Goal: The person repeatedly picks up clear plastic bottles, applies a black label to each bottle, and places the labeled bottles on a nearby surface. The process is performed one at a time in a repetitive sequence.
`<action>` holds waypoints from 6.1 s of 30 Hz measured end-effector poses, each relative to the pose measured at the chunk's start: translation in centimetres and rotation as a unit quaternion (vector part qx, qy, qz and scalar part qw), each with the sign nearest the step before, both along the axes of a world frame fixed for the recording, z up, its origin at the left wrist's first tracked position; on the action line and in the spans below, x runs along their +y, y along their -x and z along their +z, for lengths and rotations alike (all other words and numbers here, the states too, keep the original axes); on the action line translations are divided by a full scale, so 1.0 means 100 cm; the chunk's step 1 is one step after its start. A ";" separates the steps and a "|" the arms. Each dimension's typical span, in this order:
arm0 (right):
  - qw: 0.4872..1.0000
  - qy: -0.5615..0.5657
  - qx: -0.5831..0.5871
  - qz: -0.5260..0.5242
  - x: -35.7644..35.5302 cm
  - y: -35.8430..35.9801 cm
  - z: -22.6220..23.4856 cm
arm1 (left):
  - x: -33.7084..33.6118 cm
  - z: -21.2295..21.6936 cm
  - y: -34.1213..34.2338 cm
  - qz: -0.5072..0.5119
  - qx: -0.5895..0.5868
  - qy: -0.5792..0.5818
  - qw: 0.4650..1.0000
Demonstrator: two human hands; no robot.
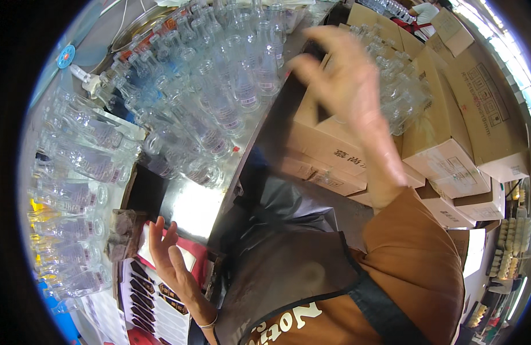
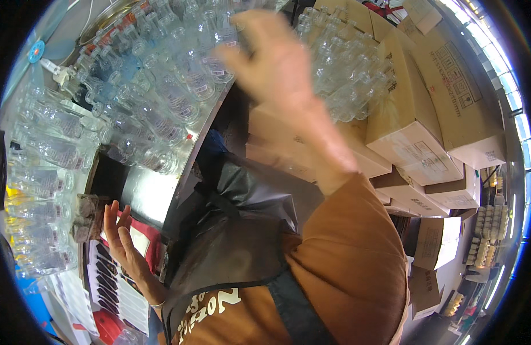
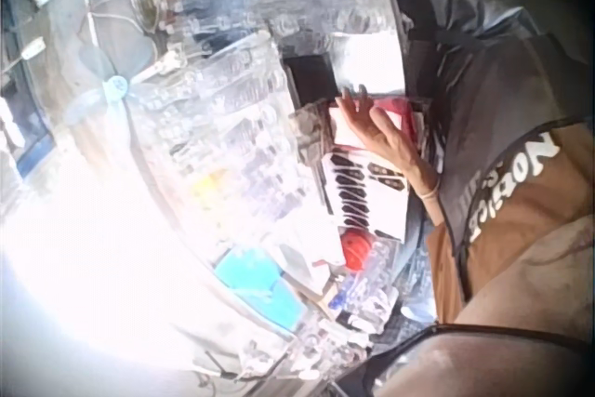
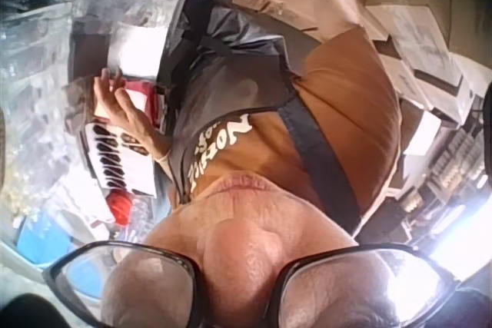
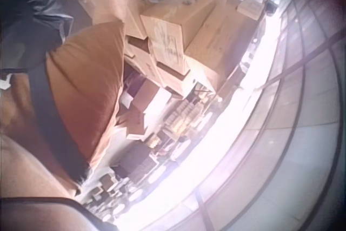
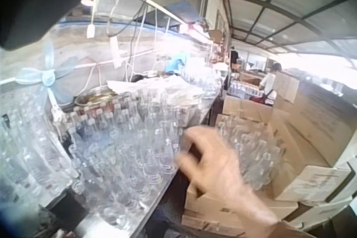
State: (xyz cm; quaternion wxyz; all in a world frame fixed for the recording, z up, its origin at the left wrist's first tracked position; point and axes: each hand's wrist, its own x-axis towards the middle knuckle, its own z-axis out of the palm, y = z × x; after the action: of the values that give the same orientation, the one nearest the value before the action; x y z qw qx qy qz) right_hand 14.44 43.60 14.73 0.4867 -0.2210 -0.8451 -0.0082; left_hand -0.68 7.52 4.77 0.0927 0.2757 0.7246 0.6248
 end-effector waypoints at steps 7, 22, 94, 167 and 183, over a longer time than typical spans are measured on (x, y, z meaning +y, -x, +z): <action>0.908 0.143 -0.244 -0.309 0.115 -0.100 -0.064 | 0.003 -0.001 -0.008 -0.025 -0.018 -0.032 0.999; 0.710 0.394 -0.140 0.567 -0.119 0.089 0.025 | -0.011 0.030 -0.011 -0.144 0.113 0.090 0.979; 0.635 0.433 -0.313 0.558 -0.240 0.270 -0.112 | -0.069 -0.003 0.035 0.199 0.128 0.182 0.954; 0.391 0.833 -0.077 0.384 -0.204 0.188 -0.171 | -0.066 -0.010 0.055 0.228 0.152 0.145 0.951; 0.391 0.762 -0.115 0.503 -0.207 0.204 -0.136 | -0.060 -0.011 0.054 0.248 0.198 0.170 0.933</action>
State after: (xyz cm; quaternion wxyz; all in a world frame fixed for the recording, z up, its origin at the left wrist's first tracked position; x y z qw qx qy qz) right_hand -5.92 22.87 1.08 -0.0711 -0.0313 -0.5040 0.8602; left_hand -6.08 1.54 3.72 -0.1649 0.1852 0.8690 0.4282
